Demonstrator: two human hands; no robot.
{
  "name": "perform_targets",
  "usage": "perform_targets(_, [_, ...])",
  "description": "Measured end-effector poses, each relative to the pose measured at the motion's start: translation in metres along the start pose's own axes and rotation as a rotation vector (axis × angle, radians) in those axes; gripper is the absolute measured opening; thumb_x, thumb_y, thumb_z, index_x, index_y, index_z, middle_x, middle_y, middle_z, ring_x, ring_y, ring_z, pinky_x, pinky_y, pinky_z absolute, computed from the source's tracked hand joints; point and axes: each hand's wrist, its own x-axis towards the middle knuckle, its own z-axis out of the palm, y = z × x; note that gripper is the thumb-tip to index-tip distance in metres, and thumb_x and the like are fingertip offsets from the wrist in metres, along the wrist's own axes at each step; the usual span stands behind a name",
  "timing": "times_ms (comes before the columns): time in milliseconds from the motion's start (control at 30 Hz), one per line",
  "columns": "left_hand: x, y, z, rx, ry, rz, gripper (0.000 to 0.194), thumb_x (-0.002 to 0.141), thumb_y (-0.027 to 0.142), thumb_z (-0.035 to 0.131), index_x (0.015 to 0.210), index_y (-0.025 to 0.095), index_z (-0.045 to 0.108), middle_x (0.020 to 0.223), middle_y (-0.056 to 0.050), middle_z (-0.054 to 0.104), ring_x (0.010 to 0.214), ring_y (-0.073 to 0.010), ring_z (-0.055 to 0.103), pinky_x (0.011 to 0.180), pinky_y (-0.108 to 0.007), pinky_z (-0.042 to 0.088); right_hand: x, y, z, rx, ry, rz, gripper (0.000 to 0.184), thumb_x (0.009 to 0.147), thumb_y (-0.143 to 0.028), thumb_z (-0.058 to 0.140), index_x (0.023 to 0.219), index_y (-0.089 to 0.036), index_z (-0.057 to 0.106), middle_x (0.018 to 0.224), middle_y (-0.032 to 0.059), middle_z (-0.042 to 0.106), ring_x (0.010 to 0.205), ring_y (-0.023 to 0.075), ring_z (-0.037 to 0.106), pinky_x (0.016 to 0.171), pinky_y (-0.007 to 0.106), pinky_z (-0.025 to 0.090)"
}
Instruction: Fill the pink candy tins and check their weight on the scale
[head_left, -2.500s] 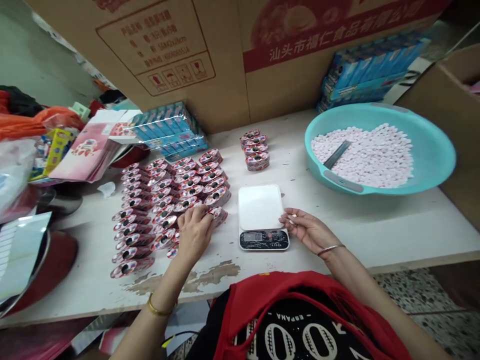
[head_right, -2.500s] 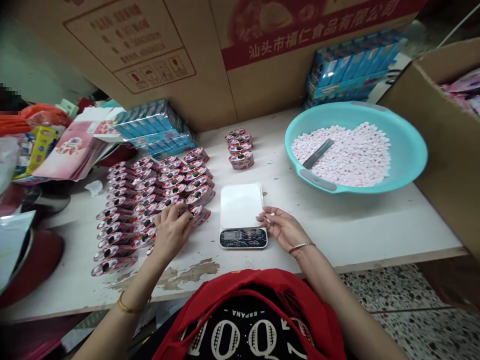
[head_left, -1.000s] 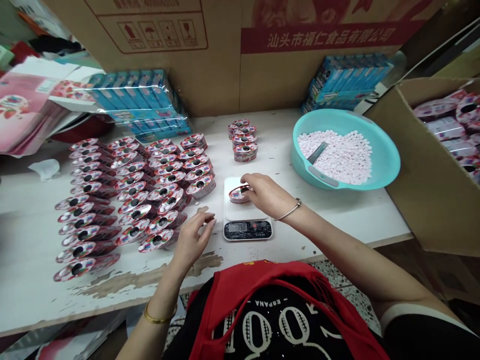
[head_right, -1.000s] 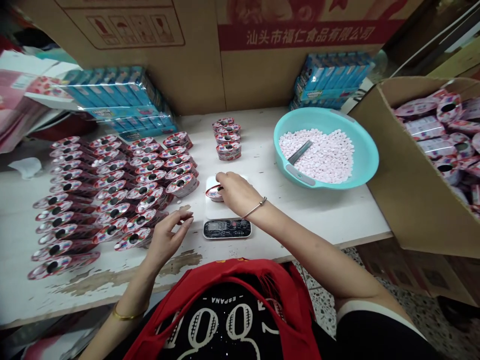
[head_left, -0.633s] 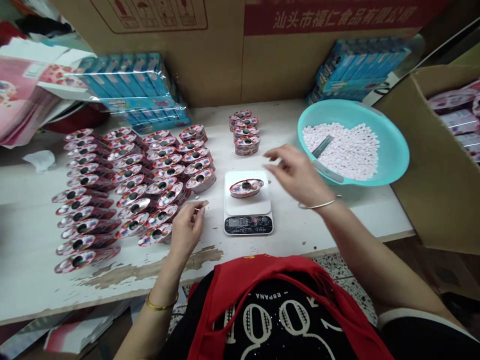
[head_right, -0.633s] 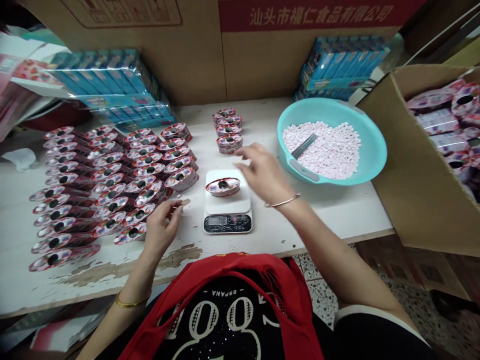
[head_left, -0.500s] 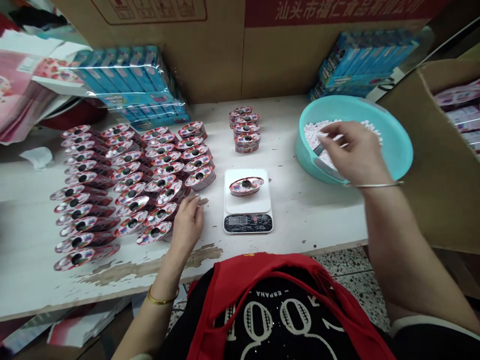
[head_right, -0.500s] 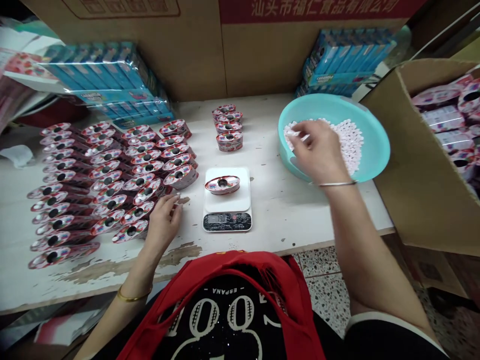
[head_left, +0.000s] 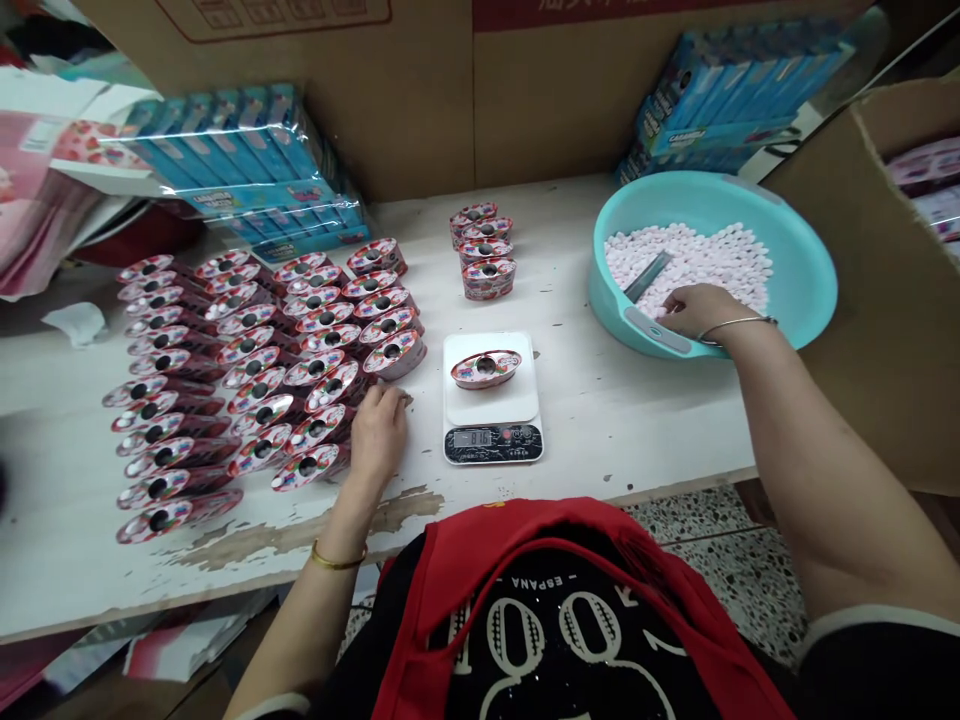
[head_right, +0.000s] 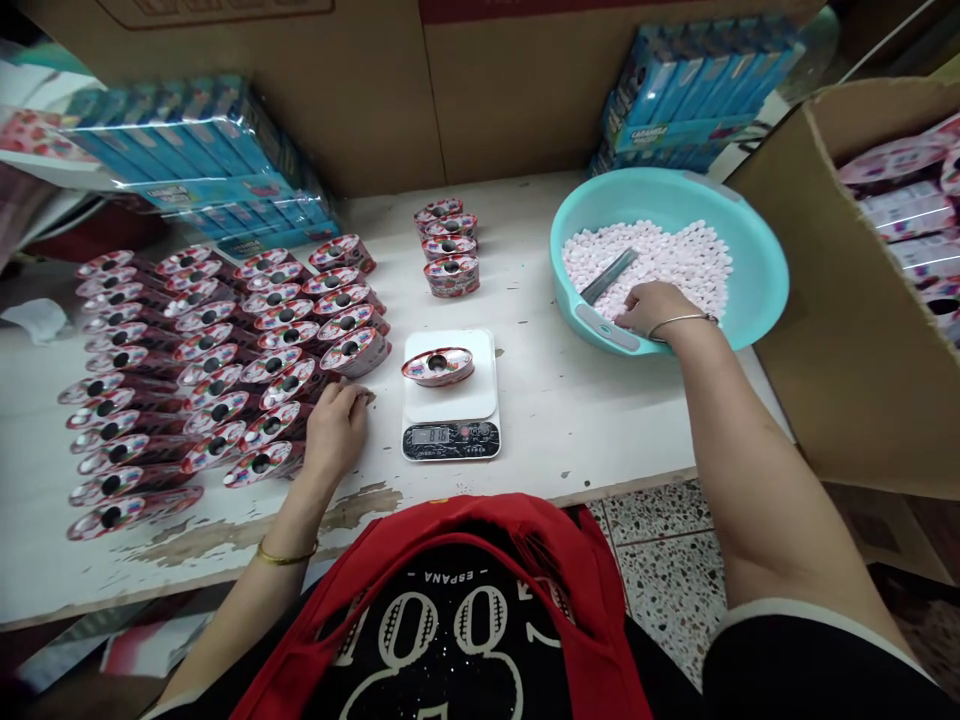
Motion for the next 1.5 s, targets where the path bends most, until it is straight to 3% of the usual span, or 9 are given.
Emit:
perform_targets(233, [0.019, 0.066, -0.024, -0.3, 0.208, 0.231, 0.011, 0.092, 0.025, 0.053, 0.1, 0.019, 0.059, 0.088, -0.004, 0.064, 0.075, -0.0129, 0.057, 0.071, -0.027, 0.047, -0.012, 0.005, -0.009, 0.236, 0.214, 0.092, 0.02, 0.083, -0.014, 0.059, 0.091, -0.002, 0.073, 0.083, 0.0168, 0.069, 0.076, 0.0152, 0.057, 0.071, 0.031, 0.039])
perform_targets(400, [0.043, 0.101, -0.022, -0.323, 0.143, 0.47, 0.012, 0.092, 0.02, 0.053, 0.102, 0.018, 0.06, 0.093, -0.006, 0.066, 0.088, -0.0156, 0.06, 0.08, -0.03, 0.049, -0.03, 0.0, -0.017, 0.754, 0.278, 0.088, 0.011, 0.083, -0.013, 0.061, 0.089, -0.006, 0.068, 0.065, 0.0061, 0.06, 0.055, 0.0096, 0.052, 0.059, 0.027, 0.042])
perform_targets(500, [0.043, 0.097, -0.021, -0.328, 0.16, 0.455, 0.016, 0.091, 0.021, 0.055, 0.106, 0.018, 0.06, 0.098, -0.007, 0.065, 0.092, -0.0165, 0.06, 0.082, -0.031, 0.05, -0.054, -0.016, -0.021, 1.006, 0.231, -0.056, 0.006, 0.08, -0.016, 0.068, 0.082, -0.01, 0.066, 0.061, 0.0028, 0.057, 0.052, 0.0083, 0.048, 0.055, 0.026, 0.04])
perform_targets(633, [0.025, 0.078, -0.023, -0.353, 0.185, 0.311, 0.014, 0.091, 0.022, 0.055, 0.103, 0.018, 0.062, 0.094, -0.005, 0.065, 0.08, -0.013, 0.059, 0.071, -0.026, 0.048, -0.091, -0.062, -0.02, 1.042, 0.005, -0.382, 0.01, 0.08, -0.022, 0.068, 0.084, -0.013, 0.067, 0.064, 0.0008, 0.058, 0.054, 0.0082, 0.047, 0.053, 0.024, 0.037])
perform_targets(767, [0.003, 0.058, -0.022, -0.351, 0.126, 0.211, 0.012, 0.092, 0.025, 0.054, 0.098, 0.018, 0.063, 0.09, -0.004, 0.066, 0.074, -0.012, 0.057, 0.066, -0.026, 0.046, -0.116, -0.121, -0.011, 0.794, -0.129, -0.715, 0.01, 0.085, -0.02, 0.061, 0.082, -0.015, 0.068, 0.068, 0.0002, 0.059, 0.061, 0.0095, 0.049, 0.058, 0.024, 0.037])
perform_targets(933, [-0.015, 0.045, -0.022, -0.365, 0.11, 0.188, 0.01, 0.091, 0.022, 0.055, 0.094, 0.018, 0.064, 0.087, -0.004, 0.066, 0.077, -0.0125, 0.058, 0.067, -0.026, 0.045, -0.124, -0.165, 0.004, 0.388, -0.129, -0.852, 0.015, 0.086, -0.009, 0.056, 0.082, -0.015, 0.069, 0.078, 0.0053, 0.066, 0.072, 0.0141, 0.055, 0.067, 0.027, 0.038])
perform_targets(1133, [-0.017, 0.04, -0.024, -0.374, 0.122, 0.159, 0.011, 0.092, 0.023, 0.054, 0.093, 0.018, 0.064, 0.091, -0.005, 0.068, 0.078, -0.0128, 0.059, 0.066, -0.026, 0.045, -0.124, -0.167, 0.004, 0.381, -0.105, -0.802, 0.023, 0.085, -0.008, 0.056, 0.104, -0.015, 0.067, 0.09, 0.0081, 0.069, 0.081, 0.018, 0.058, 0.072, 0.029, 0.041])
perform_targets(1267, [-0.015, 0.035, -0.023, -0.386, 0.131, 0.151, 0.011, 0.092, 0.023, 0.054, 0.093, 0.017, 0.063, 0.089, -0.005, 0.068, 0.077, -0.0123, 0.059, 0.065, -0.025, 0.044, -0.117, -0.146, -0.003, 0.823, -0.197, -0.679, 0.008, 0.085, -0.022, 0.062, 0.085, -0.016, 0.066, 0.076, 0.0034, 0.063, 0.068, 0.0128, 0.053, 0.062, 0.027, 0.041])
perform_targets(1500, [-0.019, 0.027, -0.019, -0.387, 0.117, 0.111, 0.012, 0.092, 0.024, 0.055, 0.092, 0.017, 0.064, 0.091, -0.005, 0.068, 0.078, -0.012, 0.059, 0.063, -0.025, 0.043, -0.11, -0.082, 0.026, 1.572, -0.365, -0.156, 0.028, 0.072, -0.039, 0.078, 0.084, -0.017, 0.068, 0.076, 0.0034, 0.06, 0.065, 0.0087, 0.051, 0.048, 0.02, 0.037])
